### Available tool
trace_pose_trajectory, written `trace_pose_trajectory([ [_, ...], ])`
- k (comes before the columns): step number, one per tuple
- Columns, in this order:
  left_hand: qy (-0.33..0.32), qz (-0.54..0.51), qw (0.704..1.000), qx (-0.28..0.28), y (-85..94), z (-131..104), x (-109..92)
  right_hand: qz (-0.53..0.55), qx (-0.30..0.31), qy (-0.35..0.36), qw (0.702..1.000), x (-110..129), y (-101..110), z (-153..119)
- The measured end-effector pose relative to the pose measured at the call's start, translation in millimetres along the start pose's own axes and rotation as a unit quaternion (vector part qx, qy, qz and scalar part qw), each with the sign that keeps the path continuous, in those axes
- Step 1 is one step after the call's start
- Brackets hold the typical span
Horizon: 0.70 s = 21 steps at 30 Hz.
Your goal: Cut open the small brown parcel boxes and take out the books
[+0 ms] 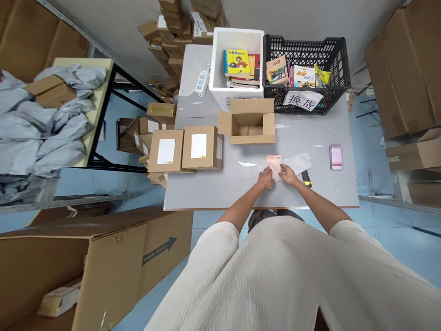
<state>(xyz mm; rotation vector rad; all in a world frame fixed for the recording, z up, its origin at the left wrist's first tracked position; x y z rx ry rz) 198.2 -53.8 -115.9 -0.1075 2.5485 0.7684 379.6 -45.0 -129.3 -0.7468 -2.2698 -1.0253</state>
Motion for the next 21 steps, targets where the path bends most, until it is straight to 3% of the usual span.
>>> trace_pose_trajectory([
  [8, -0.018, -0.050, 0.998, -0.043, 6.7, 3, -1, -0.030, -0.053, -0.016, 0.998, 20, 8, -4],
  [11, -0.033, -0.090, 0.993, -0.064, 12.6, -1, -5, 0.013, -0.065, 0.003, 0.998, 28, 12, -6],
  [16, -0.109, -0.164, 0.968, -0.153, 38.1, -14, -11, 0.195, -0.009, 0.092, 0.976, 46, 16, -3],
  [18, -0.111, -0.173, 0.960, -0.189, 50.4, -20, -12, 0.191, -0.015, 0.122, 0.974, 54, 21, -5],
  [21, -0.093, -0.186, 0.950, -0.232, 66.4, -29, -10, 0.095, -0.081, 0.115, 0.985, 60, 33, -12],
])
Point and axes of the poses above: each hand's wrist, its own z-axis towards the middle knuckle, its own y-axis out of the back of the hand, x = y × z, the point moved 2 cm from there along z, towards the middle knuckle, and after that the axes turned 13 degrees about x, right-handed, at the moved point
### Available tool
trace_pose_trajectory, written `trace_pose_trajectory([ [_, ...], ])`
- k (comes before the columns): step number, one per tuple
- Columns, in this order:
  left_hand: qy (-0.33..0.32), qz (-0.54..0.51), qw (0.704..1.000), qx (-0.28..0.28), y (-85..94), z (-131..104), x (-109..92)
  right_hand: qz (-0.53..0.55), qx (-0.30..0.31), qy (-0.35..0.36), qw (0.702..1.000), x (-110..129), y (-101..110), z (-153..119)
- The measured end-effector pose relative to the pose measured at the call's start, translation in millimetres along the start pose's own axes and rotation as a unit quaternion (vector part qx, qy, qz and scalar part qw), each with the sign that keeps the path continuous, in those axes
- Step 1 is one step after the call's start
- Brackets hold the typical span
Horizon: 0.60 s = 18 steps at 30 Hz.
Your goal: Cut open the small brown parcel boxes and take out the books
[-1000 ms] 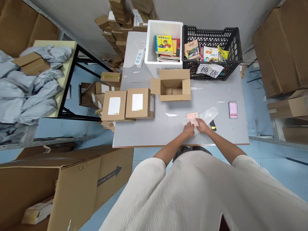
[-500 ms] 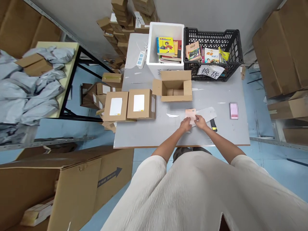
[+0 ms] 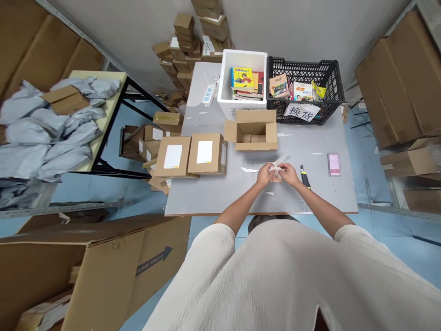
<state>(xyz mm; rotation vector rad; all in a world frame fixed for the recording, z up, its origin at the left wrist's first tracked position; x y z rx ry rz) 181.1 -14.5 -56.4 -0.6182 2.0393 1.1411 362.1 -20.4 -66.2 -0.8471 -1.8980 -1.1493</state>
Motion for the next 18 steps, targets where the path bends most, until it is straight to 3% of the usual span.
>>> trace_pose_trajectory([
  [3, -0.010, -0.023, 1.000, -0.014, 13.6, -6, -5, -0.076, -0.023, -0.033, 0.996, 6, 12, -4],
  [8, -0.058, -0.035, 0.997, 0.038, 30.2, -26, -15, -0.031, 0.071, 0.018, 0.997, 18, 18, -1],
  [14, -0.101, 0.160, 0.982, -0.027, 68.9, -44, -39, -0.052, 0.103, 0.103, 0.988, 58, 20, -2],
  [18, -0.136, 0.213, 0.968, 0.003, 97.6, -43, -52, -0.095, 0.100, 0.160, 0.978, 92, 28, -3],
])
Point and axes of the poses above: each hand's wrist, its own z-axis towards the middle knuckle, its own y-axis out of the back of the hand, x = y × z, the point moved 2 cm from there along z, towards the middle knuckle, and after that the axes turned 13 degrees about x, right-handed, at the moved point
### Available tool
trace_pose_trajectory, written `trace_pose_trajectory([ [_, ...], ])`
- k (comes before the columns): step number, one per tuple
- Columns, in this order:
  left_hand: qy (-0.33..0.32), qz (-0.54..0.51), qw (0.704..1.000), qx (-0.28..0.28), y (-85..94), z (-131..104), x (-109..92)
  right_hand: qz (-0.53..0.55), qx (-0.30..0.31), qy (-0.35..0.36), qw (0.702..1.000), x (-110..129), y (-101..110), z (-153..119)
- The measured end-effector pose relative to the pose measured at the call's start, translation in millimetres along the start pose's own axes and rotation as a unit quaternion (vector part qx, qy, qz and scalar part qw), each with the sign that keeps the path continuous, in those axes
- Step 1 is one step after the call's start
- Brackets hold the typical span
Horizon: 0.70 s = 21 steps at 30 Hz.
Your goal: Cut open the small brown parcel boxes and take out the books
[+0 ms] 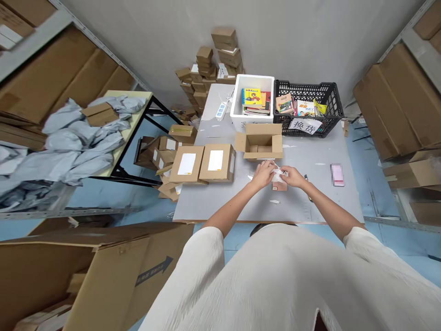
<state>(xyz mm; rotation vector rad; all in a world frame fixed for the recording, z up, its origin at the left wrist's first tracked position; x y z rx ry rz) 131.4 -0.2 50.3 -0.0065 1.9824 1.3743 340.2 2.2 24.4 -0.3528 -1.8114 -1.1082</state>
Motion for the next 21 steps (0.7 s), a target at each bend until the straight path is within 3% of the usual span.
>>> trace_pose_trajectory([
  [3, -0.016, -0.002, 1.000, -0.015, 19.0, 4, 5, -0.057, -0.067, 0.033, 0.996, 19, 14, 8],
  [7, -0.032, 0.018, 0.997, -0.071, 42.6, 10, 12, -0.192, -0.164, 0.057, 0.966, 37, 26, 27],
  [14, 0.013, 0.057, 0.986, -0.156, 85.9, 37, 31, -0.257, -0.214, 0.064, 0.940, 46, 34, 88],
  [17, 0.045, 0.041, 0.988, -0.145, 88.8, 48, 44, -0.242, -0.210, 0.041, 0.946, 39, 31, 111],
  [21, 0.093, 0.012, 0.991, -0.090, 76.6, 58, 63, -0.216, -0.160, 0.005, 0.963, 20, 23, 132],
])
Point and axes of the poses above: each hand's wrist, its own z-axis towards the middle knuckle, its own y-axis out of the back of the hand, x = y × z, the point moved 2 cm from there along z, towards the middle knuckle, and after that the axes turned 13 degrees about x, right-handed, at the moved point
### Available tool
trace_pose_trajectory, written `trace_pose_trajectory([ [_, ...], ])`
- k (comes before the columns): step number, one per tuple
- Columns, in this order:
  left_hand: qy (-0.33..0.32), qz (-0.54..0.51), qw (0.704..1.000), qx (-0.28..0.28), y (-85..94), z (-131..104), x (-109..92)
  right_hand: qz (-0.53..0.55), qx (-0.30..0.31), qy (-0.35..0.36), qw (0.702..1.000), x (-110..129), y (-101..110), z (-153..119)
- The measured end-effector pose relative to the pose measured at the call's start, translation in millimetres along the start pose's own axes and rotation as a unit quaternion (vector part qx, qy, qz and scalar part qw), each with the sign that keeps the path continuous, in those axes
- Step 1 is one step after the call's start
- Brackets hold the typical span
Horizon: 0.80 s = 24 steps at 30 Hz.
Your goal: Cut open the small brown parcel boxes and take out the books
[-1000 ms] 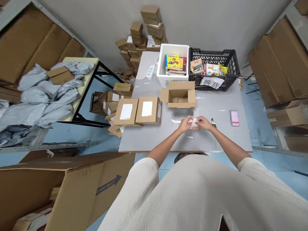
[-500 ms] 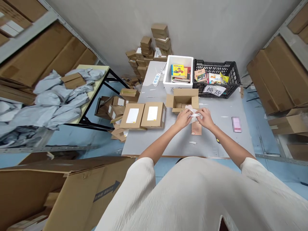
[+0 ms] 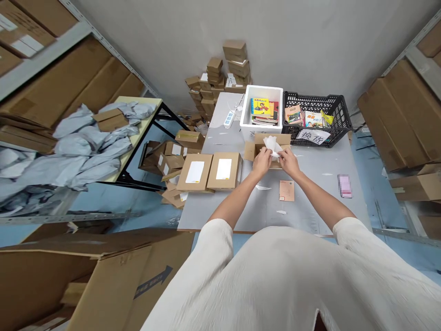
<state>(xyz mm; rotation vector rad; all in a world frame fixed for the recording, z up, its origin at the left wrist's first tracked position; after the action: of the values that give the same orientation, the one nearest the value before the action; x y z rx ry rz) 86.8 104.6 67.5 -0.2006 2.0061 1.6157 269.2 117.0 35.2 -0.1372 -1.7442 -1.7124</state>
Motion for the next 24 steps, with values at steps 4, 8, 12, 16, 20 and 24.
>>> trace_pose_trajectory([
  [4, 0.052, 0.014, 0.996, 0.076, -13.8, 8, 12, 0.012, 0.072, -0.029, 0.997, -16, -16, 8],
  [8, 0.057, 0.027, 0.994, 0.084, -15.8, 10, 16, 0.009, 0.085, -0.041, 0.995, -26, -19, 5],
  [12, 0.051, 0.031, 0.995, 0.077, -13.4, 5, 13, 0.008, 0.081, -0.048, 0.996, -30, -13, -3],
  [16, 0.039, 0.020, 0.997, 0.060, -14.0, -1, 5, 0.009, 0.081, -0.044, 0.996, -31, -5, -13],
  [20, 0.022, 0.000, 0.996, 0.083, -19.0, -1, -1, 0.027, 0.059, -0.039, 0.997, -30, 1, -25],
  [24, 0.072, -0.005, 0.986, 0.148, -23.7, 4, -4, 0.048, 0.048, -0.035, 0.997, -30, 4, -35],
])
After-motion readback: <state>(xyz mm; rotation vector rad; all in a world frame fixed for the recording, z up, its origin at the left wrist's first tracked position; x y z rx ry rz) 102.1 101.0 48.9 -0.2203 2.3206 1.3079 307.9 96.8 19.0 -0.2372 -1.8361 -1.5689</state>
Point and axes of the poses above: each hand's wrist, its own z-axis towards the middle knuckle, its own y-axis out of the back of the hand, x = y × z, the point moved 2 cm from there along z, towards the middle knuckle, and after that the axes turned 13 degrees about x, right-handed, at the moved point
